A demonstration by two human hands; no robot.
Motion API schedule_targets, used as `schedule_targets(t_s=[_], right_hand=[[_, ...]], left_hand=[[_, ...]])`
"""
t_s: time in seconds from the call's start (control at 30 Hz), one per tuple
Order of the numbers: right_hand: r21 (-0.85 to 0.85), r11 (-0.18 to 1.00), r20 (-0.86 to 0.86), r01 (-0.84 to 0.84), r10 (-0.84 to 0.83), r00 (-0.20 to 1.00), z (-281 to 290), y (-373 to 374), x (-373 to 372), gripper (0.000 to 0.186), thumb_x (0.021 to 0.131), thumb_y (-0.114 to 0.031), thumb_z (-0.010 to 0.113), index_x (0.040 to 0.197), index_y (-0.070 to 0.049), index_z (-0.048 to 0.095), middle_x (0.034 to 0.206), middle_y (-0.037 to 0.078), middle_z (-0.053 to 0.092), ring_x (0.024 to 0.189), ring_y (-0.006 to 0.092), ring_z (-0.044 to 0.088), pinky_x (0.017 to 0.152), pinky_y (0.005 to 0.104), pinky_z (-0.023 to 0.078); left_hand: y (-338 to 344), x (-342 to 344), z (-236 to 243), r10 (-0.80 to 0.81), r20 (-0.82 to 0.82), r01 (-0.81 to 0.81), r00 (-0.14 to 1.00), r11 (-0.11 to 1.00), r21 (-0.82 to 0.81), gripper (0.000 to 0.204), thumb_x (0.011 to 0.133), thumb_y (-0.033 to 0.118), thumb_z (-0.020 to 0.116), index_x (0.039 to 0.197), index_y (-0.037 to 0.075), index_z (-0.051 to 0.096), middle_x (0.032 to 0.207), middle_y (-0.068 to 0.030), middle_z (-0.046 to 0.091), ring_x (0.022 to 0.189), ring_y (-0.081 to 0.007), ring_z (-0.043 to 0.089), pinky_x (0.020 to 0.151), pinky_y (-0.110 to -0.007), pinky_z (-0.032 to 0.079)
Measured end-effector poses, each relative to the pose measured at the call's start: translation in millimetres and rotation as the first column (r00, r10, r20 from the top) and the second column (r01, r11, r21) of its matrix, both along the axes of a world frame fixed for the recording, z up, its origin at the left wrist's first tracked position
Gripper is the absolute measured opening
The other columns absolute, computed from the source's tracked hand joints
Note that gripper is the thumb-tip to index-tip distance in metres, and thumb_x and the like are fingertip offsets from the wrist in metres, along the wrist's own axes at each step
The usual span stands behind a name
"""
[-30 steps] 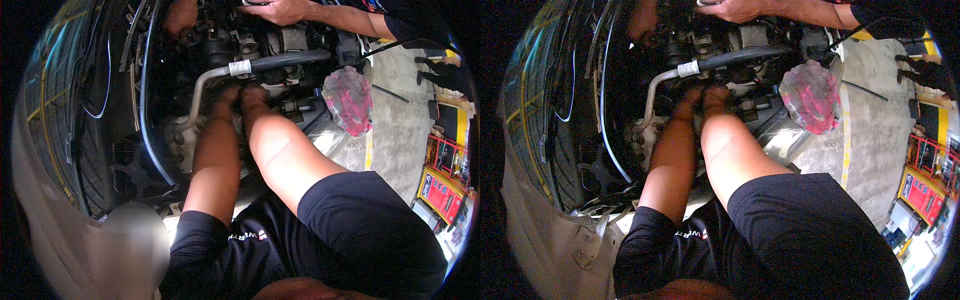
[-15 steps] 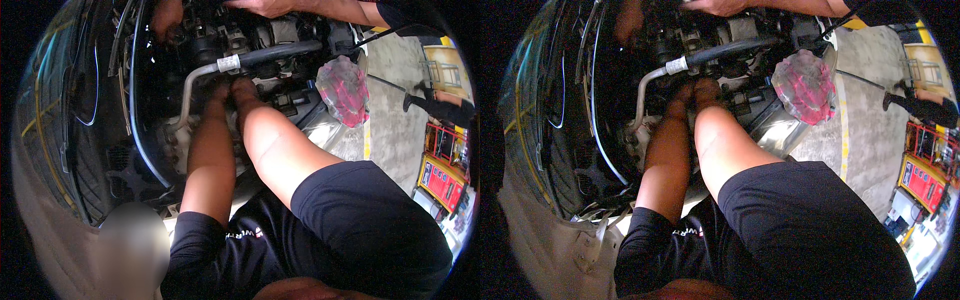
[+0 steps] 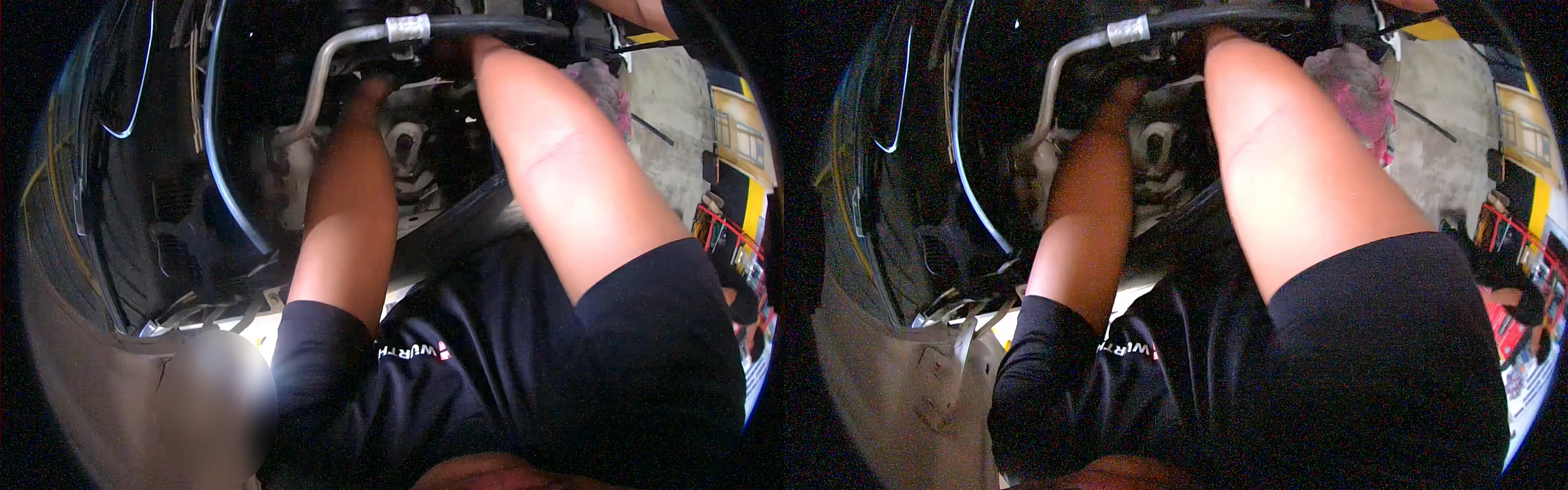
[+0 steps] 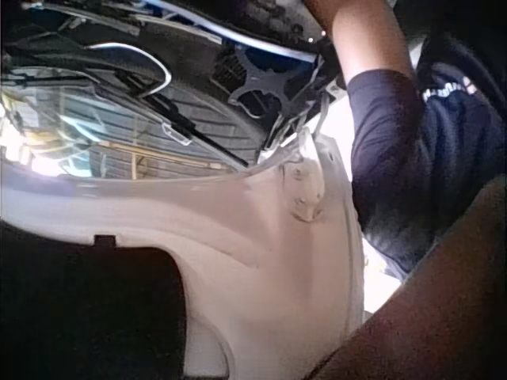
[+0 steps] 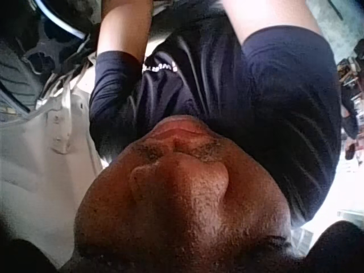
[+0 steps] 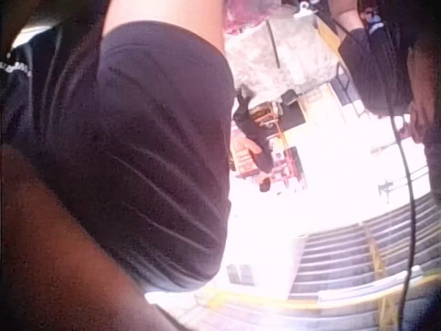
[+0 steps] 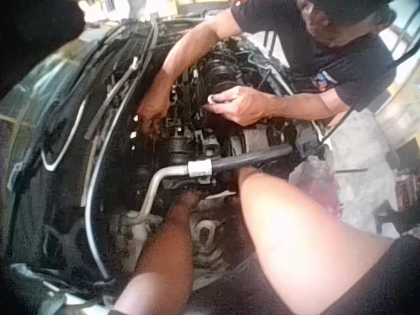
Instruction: Cleaning an engine pulley with a rag and solvent before installing it onto the vehicle's engine.
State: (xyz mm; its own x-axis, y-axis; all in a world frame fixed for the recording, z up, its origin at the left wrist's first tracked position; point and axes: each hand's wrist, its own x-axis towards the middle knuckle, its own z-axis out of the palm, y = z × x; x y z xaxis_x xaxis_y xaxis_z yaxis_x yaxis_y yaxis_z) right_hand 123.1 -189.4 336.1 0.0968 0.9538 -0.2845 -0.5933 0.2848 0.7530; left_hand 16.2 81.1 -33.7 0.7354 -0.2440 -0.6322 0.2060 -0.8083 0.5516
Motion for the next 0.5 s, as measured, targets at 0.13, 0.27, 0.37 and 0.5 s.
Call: schedule_targets(t_s=[0.13,0.27,0.37,0.5], right_hand=[[0.031,0.997,-0.206,0.068,-0.06,0.977,-12,-21,32,0.029,0.101,-0.019,0.054,0.122,-0.001,0.063,0.102,0.004,0.069,0.093,0.011,0.066,0.08,0.019,0.052],[-0.16,0.983,0.732,-0.089,0.178,0.657,-20,-15,24,0.03,0.102,-0.019,0.051,0.123,0.0,0.061,0.111,0.002,0.067,0.095,0.0078,0.064,0.08,0.0174,0.051],[0.073,0.987,-0.328,0.141,-0.11,0.938,-13,-14,21,0.031,0.102,-0.02,0.05,0.124,-0.001,0.061,0.111,0.001,0.067,0.094,0.0074,0.064,0.079,0.017,0.05],[0.085,0.988,-0.319,0.128,-0.095,0.943,-15,-17,25,0.032,0.102,-0.02,0.049,0.124,-0.001,0.061,0.112,0.001,0.067,0.095,0.0072,0.063,0.081,0.0174,0.05]], left_hand=[[-4,-5,29,0.06,-0.064,-0.061,0.996,0.998,-0.013,0.059,0.093,0.045,0.055,0.139,0.009,0.054,0.145,-0.0188,0.05,0.132,-0.0358,0.049,0.111,-0.045,0.038],[-8,-7,46,0.094,-0.132,-0.097,0.987,0.995,-0.014,0.06,0.093,0.047,0.056,0.139,0.009,0.054,0.145,-0.0185,0.051,0.131,-0.0356,0.05,0.11,-0.045,0.038],[-11,-9,41,0.241,-0.085,-0.247,0.967,0.966,-0.074,0.057,0.093,0.047,0.054,0.139,0.013,0.055,0.144,-0.0164,0.052,0.131,-0.0342,0.051,0.111,-0.046,0.038],[-12,-4,25,0.173,-0.065,-0.177,0.983,0.982,-0.062,0.059,0.093,0.049,0.054,0.14,0.013,0.054,0.145,-0.0165,0.051,0.132,-0.0341,0.049,0.112,-0.047,0.037]])
